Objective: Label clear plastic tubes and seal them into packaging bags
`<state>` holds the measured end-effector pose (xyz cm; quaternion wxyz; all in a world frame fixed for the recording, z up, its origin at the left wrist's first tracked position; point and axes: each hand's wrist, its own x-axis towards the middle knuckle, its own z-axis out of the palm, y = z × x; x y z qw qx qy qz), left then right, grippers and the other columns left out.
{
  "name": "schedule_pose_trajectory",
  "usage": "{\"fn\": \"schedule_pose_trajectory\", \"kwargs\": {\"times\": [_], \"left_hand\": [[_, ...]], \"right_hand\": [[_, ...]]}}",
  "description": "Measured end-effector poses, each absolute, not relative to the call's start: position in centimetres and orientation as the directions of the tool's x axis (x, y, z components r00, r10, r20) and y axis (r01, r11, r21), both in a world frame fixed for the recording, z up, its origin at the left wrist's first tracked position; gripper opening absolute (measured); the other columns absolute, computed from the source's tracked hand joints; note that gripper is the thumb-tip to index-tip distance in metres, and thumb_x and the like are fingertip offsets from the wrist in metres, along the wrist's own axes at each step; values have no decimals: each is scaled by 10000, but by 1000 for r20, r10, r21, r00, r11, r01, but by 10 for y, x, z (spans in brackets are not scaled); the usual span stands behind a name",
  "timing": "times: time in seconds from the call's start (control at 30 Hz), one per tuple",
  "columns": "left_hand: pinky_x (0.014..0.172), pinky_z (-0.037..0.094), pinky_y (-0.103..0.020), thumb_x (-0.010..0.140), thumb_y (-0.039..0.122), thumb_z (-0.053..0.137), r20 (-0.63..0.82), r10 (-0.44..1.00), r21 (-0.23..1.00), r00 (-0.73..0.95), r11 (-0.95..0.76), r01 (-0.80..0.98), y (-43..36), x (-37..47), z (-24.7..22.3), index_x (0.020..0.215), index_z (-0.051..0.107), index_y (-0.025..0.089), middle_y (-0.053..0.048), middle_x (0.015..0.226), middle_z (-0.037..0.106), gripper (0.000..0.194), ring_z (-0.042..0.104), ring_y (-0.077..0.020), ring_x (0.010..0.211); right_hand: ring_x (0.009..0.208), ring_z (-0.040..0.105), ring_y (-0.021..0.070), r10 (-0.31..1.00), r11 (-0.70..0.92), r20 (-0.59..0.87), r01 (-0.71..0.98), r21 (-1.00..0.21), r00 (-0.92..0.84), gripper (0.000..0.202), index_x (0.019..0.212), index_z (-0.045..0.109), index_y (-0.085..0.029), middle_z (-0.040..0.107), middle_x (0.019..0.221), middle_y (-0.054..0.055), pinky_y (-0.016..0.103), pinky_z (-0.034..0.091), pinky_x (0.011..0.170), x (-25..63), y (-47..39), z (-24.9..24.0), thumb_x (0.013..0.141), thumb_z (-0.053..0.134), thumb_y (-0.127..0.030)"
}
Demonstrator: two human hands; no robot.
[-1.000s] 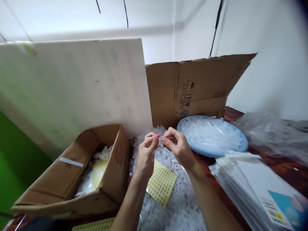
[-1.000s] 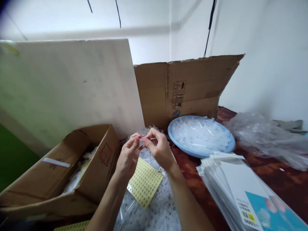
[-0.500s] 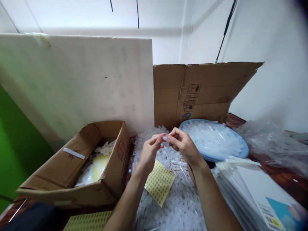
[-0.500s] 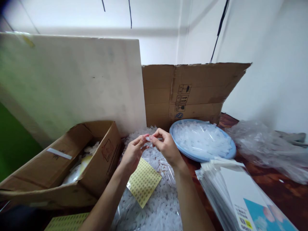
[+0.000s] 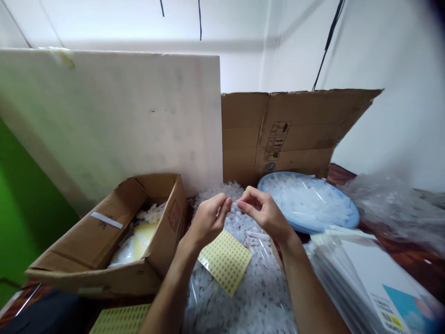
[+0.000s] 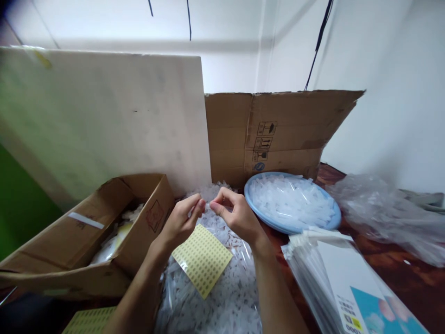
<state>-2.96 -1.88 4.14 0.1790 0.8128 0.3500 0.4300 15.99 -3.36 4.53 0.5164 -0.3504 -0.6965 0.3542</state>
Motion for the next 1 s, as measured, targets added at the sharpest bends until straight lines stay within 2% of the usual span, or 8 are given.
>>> {"fn": "schedule_pose_trajectory", "kwargs": {"times": [0.37,0.57,0.63,0.7,0.77,0.83,0.9,1.0], "left_hand": [[587,294,-282,1020,345,476,607,742,651,285,-670,357,-34,-14,49,646,429,203,19,605,447,403,410,-138,571],[602,342,-266,1046,491,378,472,848,740,241,-530,414,-2,-17,17,707,566,195,-9,664,558,487,488,-158,615],[645,382,-270,1065,445,327,379,882,701,280,-471,535,12,-22,-5,775,637,195,-36,725,631,492,563,-182,671],[728,419,-286,1020,322,477,339,890,663,303,-455,594,21,-27,-29,868,692,204,-63,848,697,288,627,-214,786],[828,437,-312,908,164,615,314,887,625,338,-461,630,26,-29,-48,928,719,218,-80,992,726,119,651,-240,917],[907,434,-349,817,59,657,302,884,596,357,-468,653,28,-28,-61,890,722,216,-88,1043,725,185,647,-261,992],[945,431,-384,785,23,660,312,881,586,357,-474,658,30,-26,-65,831,703,203,-96,1019,722,191,642,-276,1011],[929,457,-388,831,80,659,356,870,606,342,-493,624,34,-27,-52,909,682,204,-96,1009,724,149,651,-269,999]], "right_hand": [[604,452,139,805,593,560,220,-774,-196,276,730,480,-219,488,643,-32,280,328,565,154,-44,56,950,619,-314],[741,624,183,827,556,552,285,-781,-103,170,799,622,-219,680,776,9,298,464,691,151,-25,36,921,671,-327],[809,649,205,827,524,561,428,-737,-46,86,824,694,-221,705,828,25,331,488,766,154,-14,24,876,716,-287],[836,657,213,823,485,568,510,-710,7,21,819,738,-223,703,857,34,351,498,800,160,-5,15,828,749,-239],[874,669,214,832,477,554,473,-740,29,30,840,767,-221,705,912,47,350,520,806,166,-1,10,821,744,-217],[935,676,217,849,490,529,370,-790,5,89,902,786,-221,705,992,65,333,548,789,171,-2,10,848,716,-230],[959,677,218,865,490,501,279,-826,-34,137,964,790,-219,699,1047,77,311,565,749,174,-5,14,870,697,-255],[861,682,197,890,452,455,214,-866,-37,168,994,770,-205,716,1026,68,292,561,693,176,-10,21,850,724,-276]]}}
